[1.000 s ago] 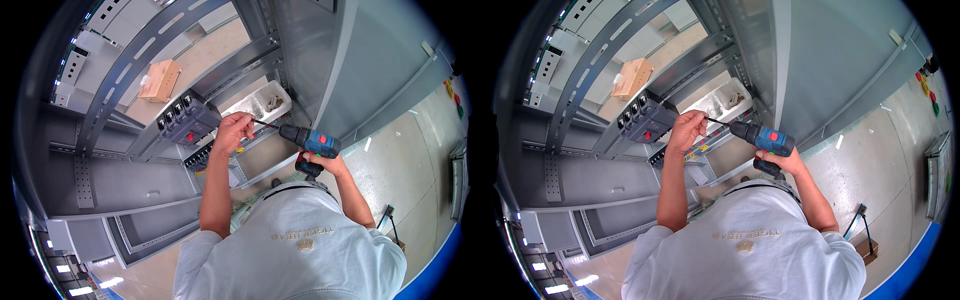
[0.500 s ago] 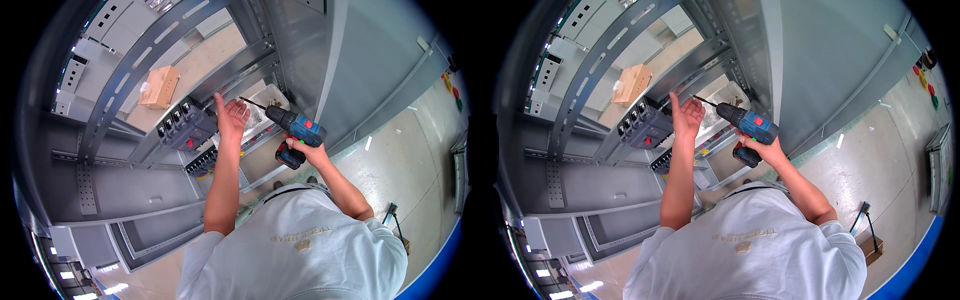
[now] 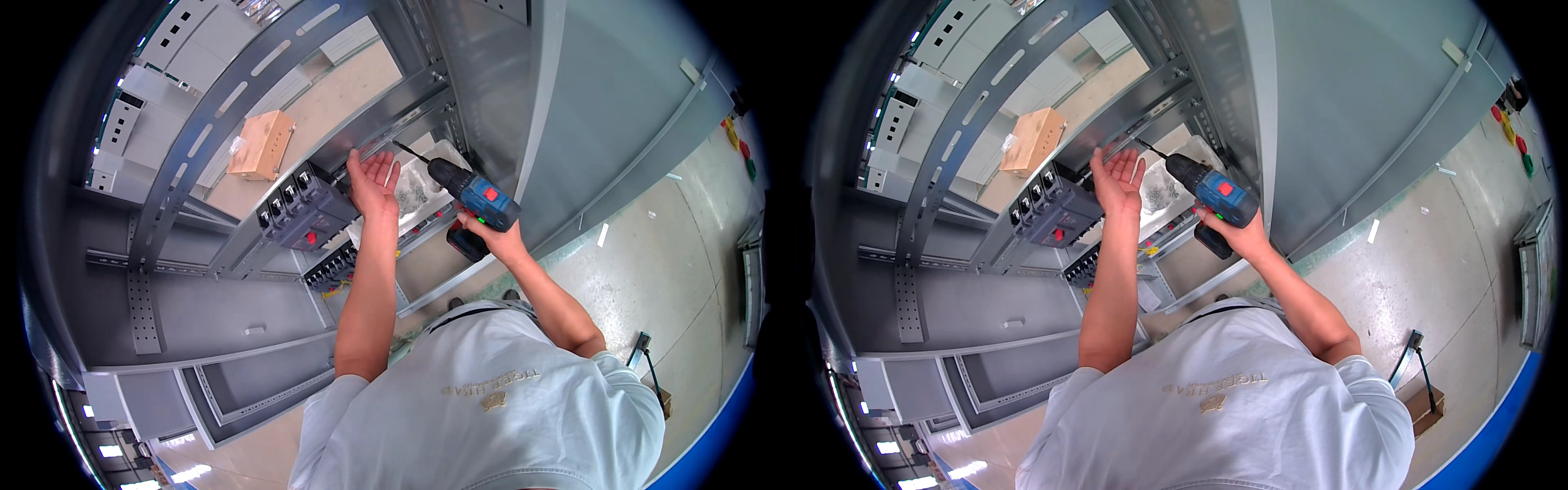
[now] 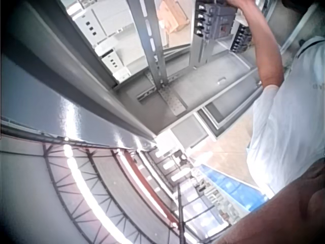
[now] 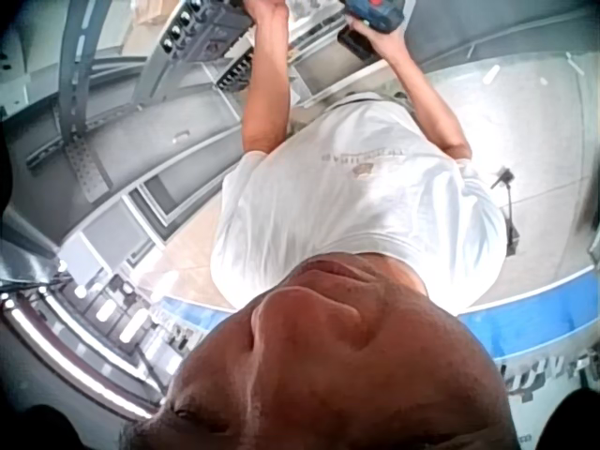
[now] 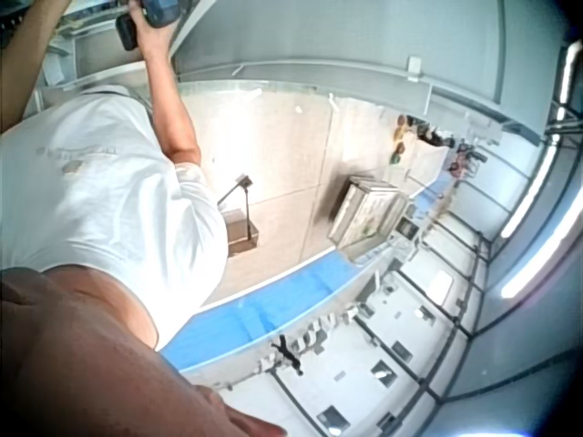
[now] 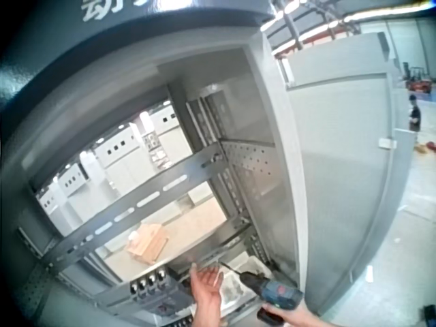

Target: The person uses a cordless drill to fasten metal rails and components inside an open electrical cabinet. They repeatedly retrieve screws from a white tray, position the rails, and drive screws to secure them in place.

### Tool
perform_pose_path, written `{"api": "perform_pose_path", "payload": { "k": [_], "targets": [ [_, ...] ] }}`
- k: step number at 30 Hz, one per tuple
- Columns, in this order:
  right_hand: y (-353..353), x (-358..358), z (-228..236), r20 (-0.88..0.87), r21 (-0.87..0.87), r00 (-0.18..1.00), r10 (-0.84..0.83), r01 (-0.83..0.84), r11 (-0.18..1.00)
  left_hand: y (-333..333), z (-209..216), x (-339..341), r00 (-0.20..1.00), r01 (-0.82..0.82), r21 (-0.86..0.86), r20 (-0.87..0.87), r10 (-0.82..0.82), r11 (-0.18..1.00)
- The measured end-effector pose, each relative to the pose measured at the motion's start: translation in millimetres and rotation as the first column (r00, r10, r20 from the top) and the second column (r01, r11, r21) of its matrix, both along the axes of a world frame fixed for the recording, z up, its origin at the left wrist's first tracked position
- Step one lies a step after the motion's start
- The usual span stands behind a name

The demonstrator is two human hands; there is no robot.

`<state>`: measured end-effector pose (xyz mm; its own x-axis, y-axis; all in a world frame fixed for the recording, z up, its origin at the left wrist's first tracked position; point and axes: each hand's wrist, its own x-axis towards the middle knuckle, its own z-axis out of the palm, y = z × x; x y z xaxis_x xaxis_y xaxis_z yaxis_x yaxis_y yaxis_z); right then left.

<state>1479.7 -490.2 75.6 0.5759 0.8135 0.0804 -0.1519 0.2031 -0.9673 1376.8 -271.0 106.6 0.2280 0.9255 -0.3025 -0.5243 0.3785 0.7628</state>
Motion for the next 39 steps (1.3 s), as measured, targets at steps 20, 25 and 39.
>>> {"api": "perform_pose_path", "payload": {
  "k": [20,25,39],
  "targets": [
    [18.5,-2.0,-20.3,0.063,0.03,0.996,-0.06,0.058,0.998,-1.0,-1.4,1.2,1.0,-0.004,0.012,-0.02,0.004,1.0],
    [18.7,-3.4,-13.1,0.265,0.081,0.957,-0.121,0.103,0.991,0.1,-3.3,-0.1,1.0,0.001,0.02,-0.012,-0.001,1.0],
    [22.5,-13.9,4.5,0.594,0.134,0.781,-0.195,0.143,0.981,-3.0,-8.8,-1.1,0.999,0.006,0.103,-0.044,-0.001,0.995]
  ]
}}
